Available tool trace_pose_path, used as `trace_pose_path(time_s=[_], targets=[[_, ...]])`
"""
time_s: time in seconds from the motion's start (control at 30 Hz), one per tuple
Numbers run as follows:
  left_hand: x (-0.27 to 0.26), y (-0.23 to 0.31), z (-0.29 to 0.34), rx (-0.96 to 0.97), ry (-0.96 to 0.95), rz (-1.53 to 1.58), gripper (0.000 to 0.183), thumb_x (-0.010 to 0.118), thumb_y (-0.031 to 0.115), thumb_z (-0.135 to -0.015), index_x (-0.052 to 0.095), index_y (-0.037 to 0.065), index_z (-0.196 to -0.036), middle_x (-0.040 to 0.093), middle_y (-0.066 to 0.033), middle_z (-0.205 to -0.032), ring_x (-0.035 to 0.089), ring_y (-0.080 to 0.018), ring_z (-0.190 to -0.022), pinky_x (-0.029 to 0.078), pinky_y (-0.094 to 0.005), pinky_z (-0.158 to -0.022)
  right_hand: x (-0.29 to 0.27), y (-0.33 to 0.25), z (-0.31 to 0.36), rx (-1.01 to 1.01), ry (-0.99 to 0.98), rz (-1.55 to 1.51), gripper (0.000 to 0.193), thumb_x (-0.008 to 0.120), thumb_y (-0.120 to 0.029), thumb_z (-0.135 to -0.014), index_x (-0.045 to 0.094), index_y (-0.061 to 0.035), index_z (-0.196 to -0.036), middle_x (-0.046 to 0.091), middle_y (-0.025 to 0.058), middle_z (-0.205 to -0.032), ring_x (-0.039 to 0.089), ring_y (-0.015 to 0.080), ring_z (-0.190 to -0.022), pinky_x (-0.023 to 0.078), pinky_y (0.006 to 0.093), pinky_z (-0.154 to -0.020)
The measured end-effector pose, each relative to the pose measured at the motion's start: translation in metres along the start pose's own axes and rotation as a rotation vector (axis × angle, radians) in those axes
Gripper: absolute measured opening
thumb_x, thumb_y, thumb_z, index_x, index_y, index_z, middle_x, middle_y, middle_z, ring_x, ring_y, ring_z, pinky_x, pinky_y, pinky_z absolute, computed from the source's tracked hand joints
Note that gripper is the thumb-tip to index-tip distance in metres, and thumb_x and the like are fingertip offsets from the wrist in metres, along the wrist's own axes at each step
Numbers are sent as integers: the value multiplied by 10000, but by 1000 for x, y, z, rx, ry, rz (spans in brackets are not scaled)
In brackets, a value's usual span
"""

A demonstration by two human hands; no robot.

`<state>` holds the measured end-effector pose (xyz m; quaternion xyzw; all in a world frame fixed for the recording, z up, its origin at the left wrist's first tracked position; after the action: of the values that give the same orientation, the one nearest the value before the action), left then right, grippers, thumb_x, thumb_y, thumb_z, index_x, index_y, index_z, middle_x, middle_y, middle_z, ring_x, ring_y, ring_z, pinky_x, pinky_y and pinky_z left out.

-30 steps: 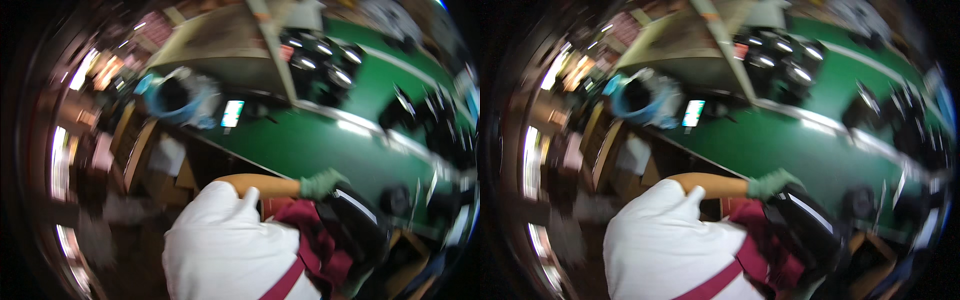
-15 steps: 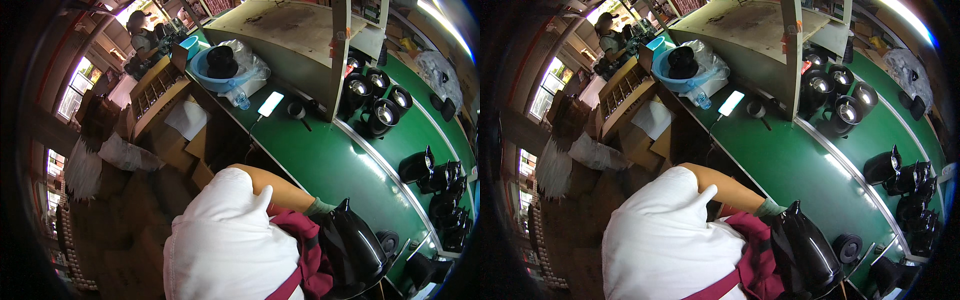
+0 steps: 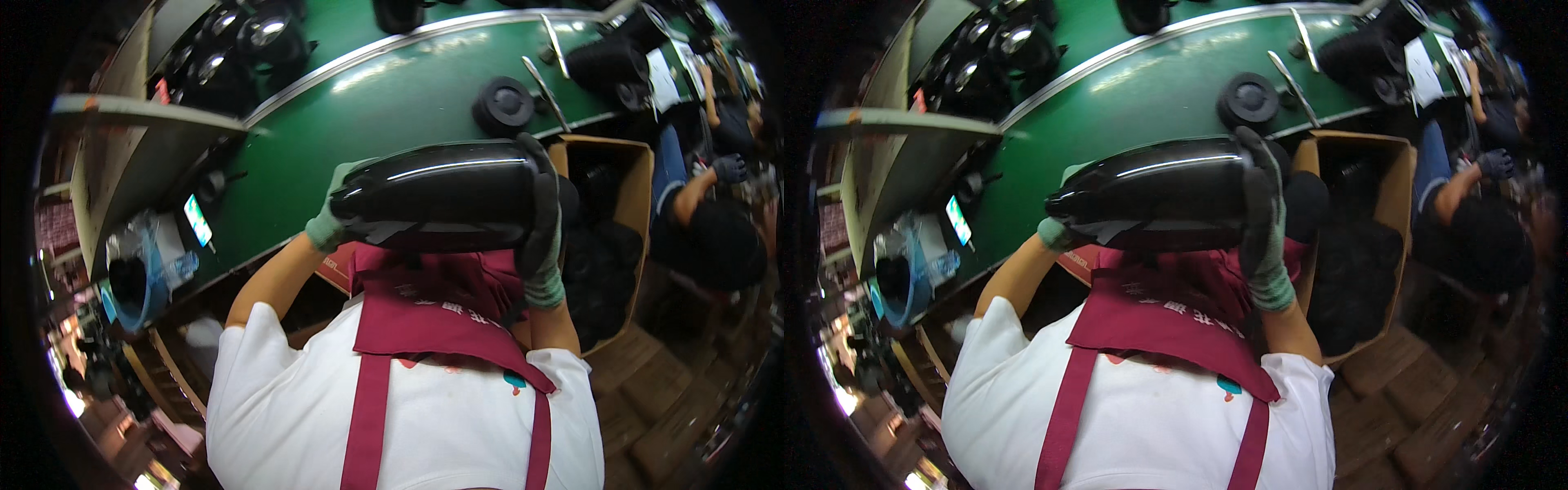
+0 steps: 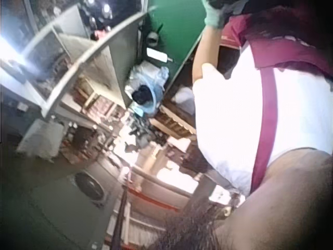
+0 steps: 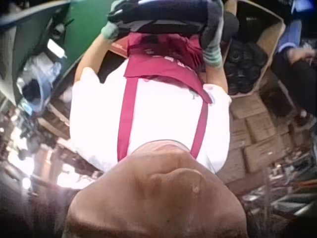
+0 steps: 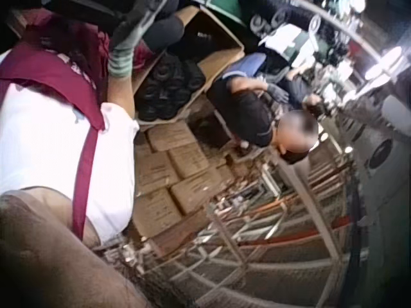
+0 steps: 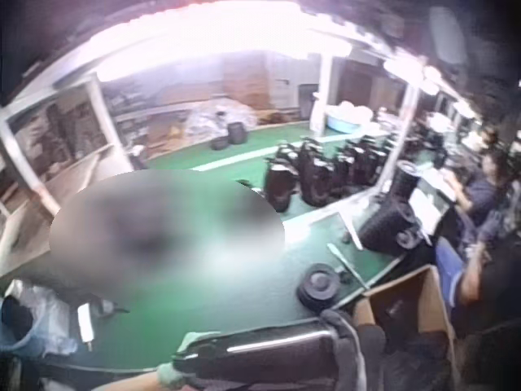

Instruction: The person repeatedly picks up black kettles from a green conveyor belt, inserts a metal filter into the opening, and places a black lid on top. The person then places the assembled kettles into a cardboard box. The process is repeated for multiple kettles.

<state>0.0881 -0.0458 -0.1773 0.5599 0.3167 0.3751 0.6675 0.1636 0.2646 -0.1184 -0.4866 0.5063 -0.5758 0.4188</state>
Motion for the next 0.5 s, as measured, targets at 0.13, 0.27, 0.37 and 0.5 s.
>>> trace_pose_path(time_s=[0.13, 0.27, 0.37, 0.5], targets=[[11, -47, 9, -445, -321, 972, 514, 655, 141, -993, 492, 46, -1471, 585, -138, -1431, 607, -229, -1242, 530, -411, -1044, 40, -48, 4, -487, -78, 241, 665, 580, -445, -981, 496, -3, -1471, 454, 186, -1511, 451, 310, -1392, 340, 416, -1167], [12, -25, 12, -415, -525, 839, 532, 468, 265, -1085, 371, 50, -1561, 403, -158, -1597, 462, -268, -1420, 378, -469, -1203, 54, -64, 3, -717, -167, 455, 664, 629, -429, -953, 504, -30, -1469, 451, 204, -1501, 469, 345, -1374, 356, 418, -1154], [-11, 38, -5, 81, -288, 55, 469, 616, 172, -957, 536, 10, -1389, 583, -133, -1373, 602, -239, -1211, 491, -389, -1063, 33, -50, -10, -375, -128, 213, 646, 598, -422, -980, 484, -34, -1483, 458, 196, -1502, 478, 336, -1367, 357, 409, -1160], [-10, 89, -14, 276, -63, -405, 402, 723, 160, -832, 718, -25, -1190, 742, -109, -1117, 703, -197, -1008, 552, -333, -934, 26, -36, -9, 14, -328, 197, 617, 553, -406, -1020, 459, -24, -1495, 487, 179, -1482, 496, 316, -1350, 363, 402, -1162]])
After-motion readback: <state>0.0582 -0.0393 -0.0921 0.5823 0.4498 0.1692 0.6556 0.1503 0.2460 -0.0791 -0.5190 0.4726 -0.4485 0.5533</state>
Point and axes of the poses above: each hand's wrist, its own z-axis away from the middle knuckle, its own x-axis out of the palm, y = z × x, the point moved 3 cm from there along -z, towards the middle knuckle
